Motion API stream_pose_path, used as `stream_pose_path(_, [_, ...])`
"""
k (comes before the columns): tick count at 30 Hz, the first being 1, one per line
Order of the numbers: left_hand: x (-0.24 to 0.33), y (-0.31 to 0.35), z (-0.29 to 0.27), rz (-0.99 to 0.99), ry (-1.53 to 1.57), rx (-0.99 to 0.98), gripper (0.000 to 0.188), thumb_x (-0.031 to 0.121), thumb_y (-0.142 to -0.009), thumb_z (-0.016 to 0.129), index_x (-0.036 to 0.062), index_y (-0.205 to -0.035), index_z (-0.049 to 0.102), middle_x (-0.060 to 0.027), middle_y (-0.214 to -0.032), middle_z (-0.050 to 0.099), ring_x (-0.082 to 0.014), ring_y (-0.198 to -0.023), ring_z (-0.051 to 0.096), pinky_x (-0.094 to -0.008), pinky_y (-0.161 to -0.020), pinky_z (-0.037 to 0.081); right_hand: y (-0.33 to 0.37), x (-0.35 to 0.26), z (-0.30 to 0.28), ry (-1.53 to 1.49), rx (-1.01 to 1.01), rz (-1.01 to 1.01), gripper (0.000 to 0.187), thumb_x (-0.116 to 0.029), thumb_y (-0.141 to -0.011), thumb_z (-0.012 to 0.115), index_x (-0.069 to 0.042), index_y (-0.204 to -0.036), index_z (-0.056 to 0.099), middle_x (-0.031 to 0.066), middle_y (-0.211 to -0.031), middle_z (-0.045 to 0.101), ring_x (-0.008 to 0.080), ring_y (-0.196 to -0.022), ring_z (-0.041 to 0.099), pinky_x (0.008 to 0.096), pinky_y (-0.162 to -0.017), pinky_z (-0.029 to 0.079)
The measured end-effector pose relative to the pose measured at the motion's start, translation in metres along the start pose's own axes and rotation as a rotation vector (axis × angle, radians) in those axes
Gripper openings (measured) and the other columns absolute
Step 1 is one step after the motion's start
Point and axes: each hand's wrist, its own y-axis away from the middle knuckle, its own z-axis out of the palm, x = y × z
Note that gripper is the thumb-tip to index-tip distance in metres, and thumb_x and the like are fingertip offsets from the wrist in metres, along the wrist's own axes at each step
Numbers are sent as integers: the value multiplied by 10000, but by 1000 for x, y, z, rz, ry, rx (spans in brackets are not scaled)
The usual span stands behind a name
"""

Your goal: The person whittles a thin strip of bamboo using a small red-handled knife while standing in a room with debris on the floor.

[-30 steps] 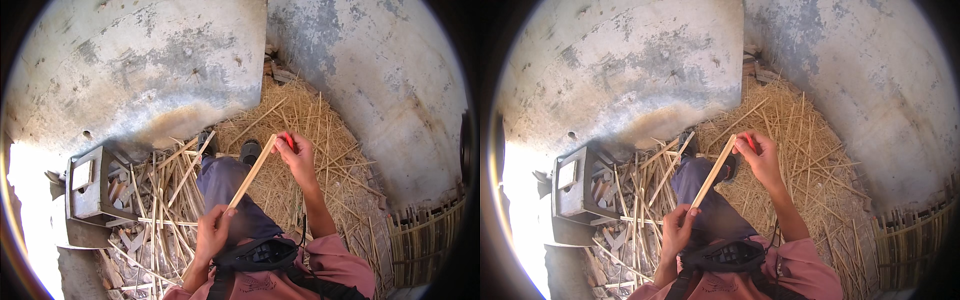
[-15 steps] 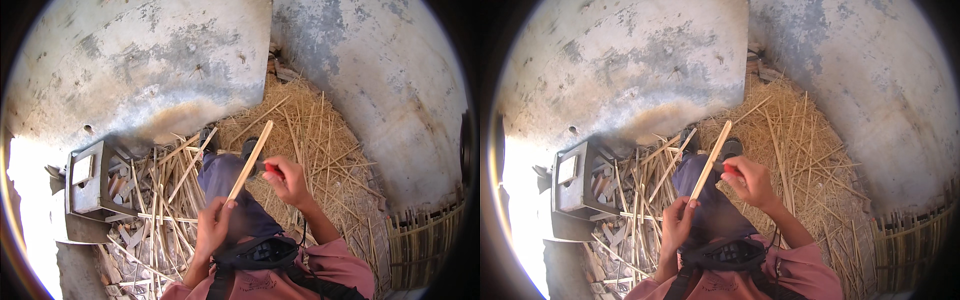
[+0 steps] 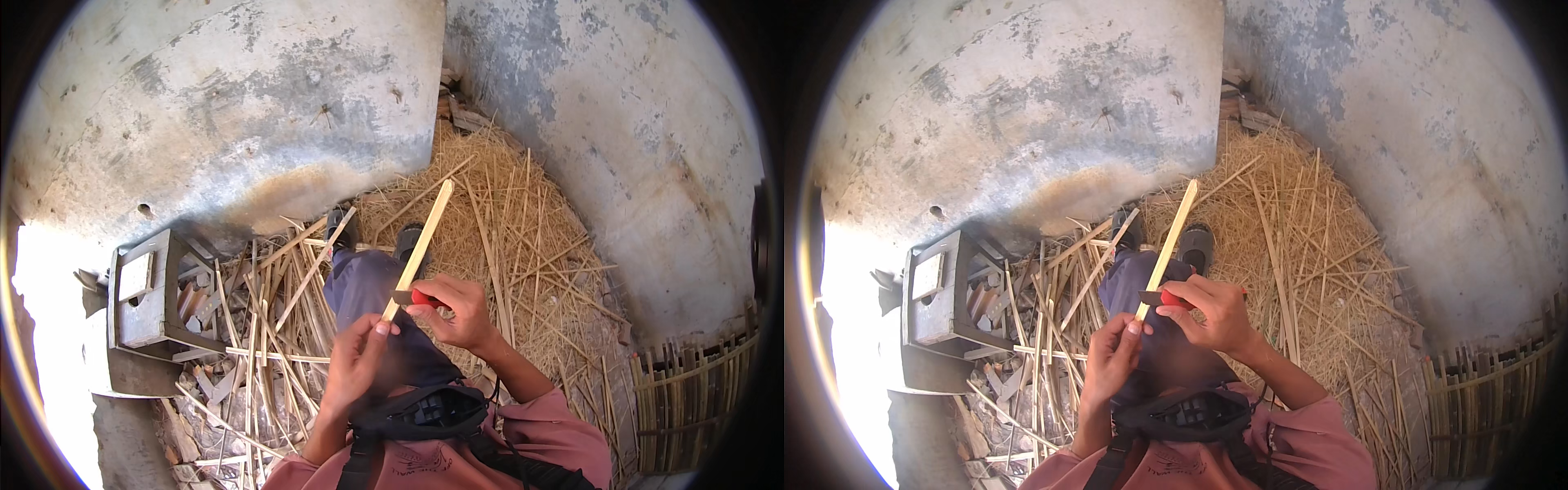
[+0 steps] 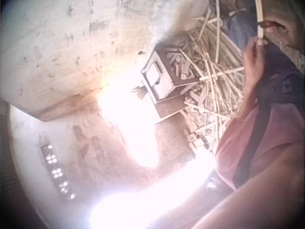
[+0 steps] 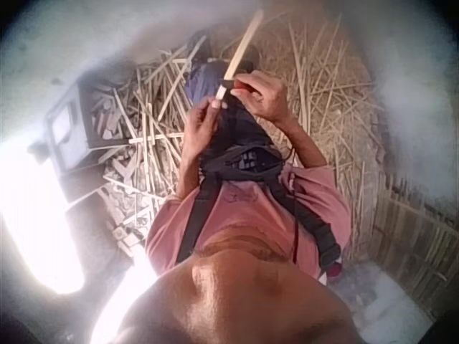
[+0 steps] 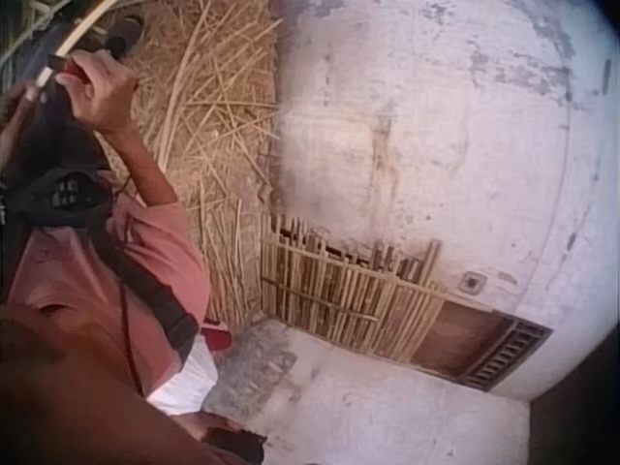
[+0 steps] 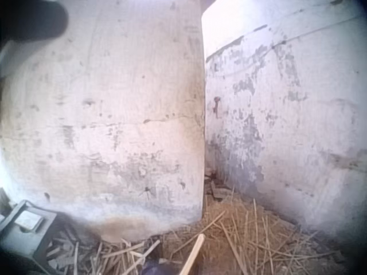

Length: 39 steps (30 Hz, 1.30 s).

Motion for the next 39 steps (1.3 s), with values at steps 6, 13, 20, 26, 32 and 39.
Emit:
stream_pose_path(6, [1, -1, -2, -40, 88, -88, 348, 316, -1171, 470, 35, -1101, 663, 100, -662, 370, 4, -531, 279, -211, -472, 208, -4, -5, -2, 41, 37, -12, 268, -216, -881, 859, -25, -1047, 771, 75, -785, 706, 223, -622, 685, 332, -567, 523])
stream_pose_path(13, [-5, 1, -2, -46, 111, -81, 346, 300, -1172, 468, 24, -1097, 661, 98, -662, 364, -2, -527, 276, -217, -482, 210, -12, -5, -8, 68, 31, 14, 278, -229, -876, 871, -23, -1029, 764, 75, -772, 694, 201, -605, 677, 326, -549, 509])
stream_pose_path(20, [-5, 2, -5, -33, 90, -72, 351, 299, -1172, 467, 22, -1079, 661, 98, -662, 364, 0, -529, 284, -218, -481, 213, -18, -3, -9, 82, 35, -9, 271, -238, -878, 869, -31, -1016, 763, 64, -776, 699, 195, -614, 684, 325, -546, 509])
stream_pose_path(26, [-12, 3, -9, -4, 44, -75, 343, 307, -1163, 495, 28, -1067, 669, 100, -665, 394, 4, -516, 289, -211, -472, 207, -27, 14, -11, 96, 195, -12, 241, -252, -926, 826, -37, -1020, 770, 61, -785, 711, 194, -615, 663, 326, -556, 494])
stream_pose_path(32, [-25, 30, -29, -216, 35, -49, 259, 253, -1132, 570, 47, -1093, 723, 79, -704, 492, -18, -633, 422, -240, -557, 288, -52, 103, -105, 271, 223, 539, 311, -333, -1052, 693, -41, -1124, 772, -19, -734, 625, 99, -627, 507, 269, -603, 410])
stream_pose_path(39, [-17, 9, -29, 29, -330, 152, 195, 168, -1076, 646, -4, -1061, 737, -28, -651, 537, -92, -621, 475, -304, -572, 398, -44, 63, -71, -314, -10, 626, 406, -281, -1069, 683, -11, -1372, 672, -4, -912, 677, 76, -811, 619, 242, -714, 484])
